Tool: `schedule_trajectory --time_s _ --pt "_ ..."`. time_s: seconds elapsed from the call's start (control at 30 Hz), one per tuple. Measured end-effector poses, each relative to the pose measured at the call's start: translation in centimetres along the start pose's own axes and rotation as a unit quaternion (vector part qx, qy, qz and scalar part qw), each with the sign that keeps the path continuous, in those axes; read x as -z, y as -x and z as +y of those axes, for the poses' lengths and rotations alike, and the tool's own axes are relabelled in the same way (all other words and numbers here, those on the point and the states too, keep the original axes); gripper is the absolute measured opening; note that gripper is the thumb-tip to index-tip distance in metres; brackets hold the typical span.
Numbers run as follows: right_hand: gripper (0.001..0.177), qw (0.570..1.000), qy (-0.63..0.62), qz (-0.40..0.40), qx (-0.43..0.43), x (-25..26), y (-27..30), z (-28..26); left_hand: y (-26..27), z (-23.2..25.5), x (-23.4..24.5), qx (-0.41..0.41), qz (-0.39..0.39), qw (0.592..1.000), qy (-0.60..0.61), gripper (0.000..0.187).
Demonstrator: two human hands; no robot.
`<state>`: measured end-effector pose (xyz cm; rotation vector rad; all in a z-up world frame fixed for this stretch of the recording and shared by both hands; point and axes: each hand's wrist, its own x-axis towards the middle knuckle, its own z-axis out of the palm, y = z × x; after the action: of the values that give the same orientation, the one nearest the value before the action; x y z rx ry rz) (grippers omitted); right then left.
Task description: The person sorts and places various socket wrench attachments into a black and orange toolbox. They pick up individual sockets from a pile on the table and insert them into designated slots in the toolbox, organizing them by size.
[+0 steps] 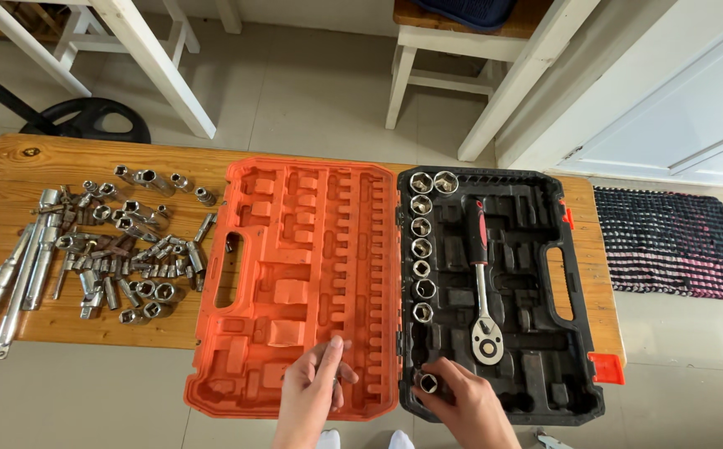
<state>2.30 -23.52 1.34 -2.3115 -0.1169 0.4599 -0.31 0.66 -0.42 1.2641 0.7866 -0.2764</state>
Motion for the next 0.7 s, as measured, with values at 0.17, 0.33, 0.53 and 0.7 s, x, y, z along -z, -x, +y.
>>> schedule_trajectory --time_s 0.17,0.33,0.53,0.7 --pt "0.03 1.0 -0.015 -0.016 -0.02 -0.5 -0.2 0.5 0.3 0.1 -0.8 0.027 0.006 1.0 -0.003 0.058" --pt "0.036 0.997 0.023 -0.063 -0.042 0.6 -0.6 -0.5 0.6 0.6 -1.7 0.022 -0.038 0.999 0.01 0.062" --pt "0.066 0.993 -0.016 -0.114 -0.037 3.1 -0.6 -1.5 0.4 0.9 -2.2 0.086 -0.066 0.993 0.04 0.056" --pt "0.054 0.994 -0.002 -0.109 -0.012 3.3 -0.3 -1.3 0.5 0.6 -2.1 0.073 -0.055 0.995 0.033 0.053"
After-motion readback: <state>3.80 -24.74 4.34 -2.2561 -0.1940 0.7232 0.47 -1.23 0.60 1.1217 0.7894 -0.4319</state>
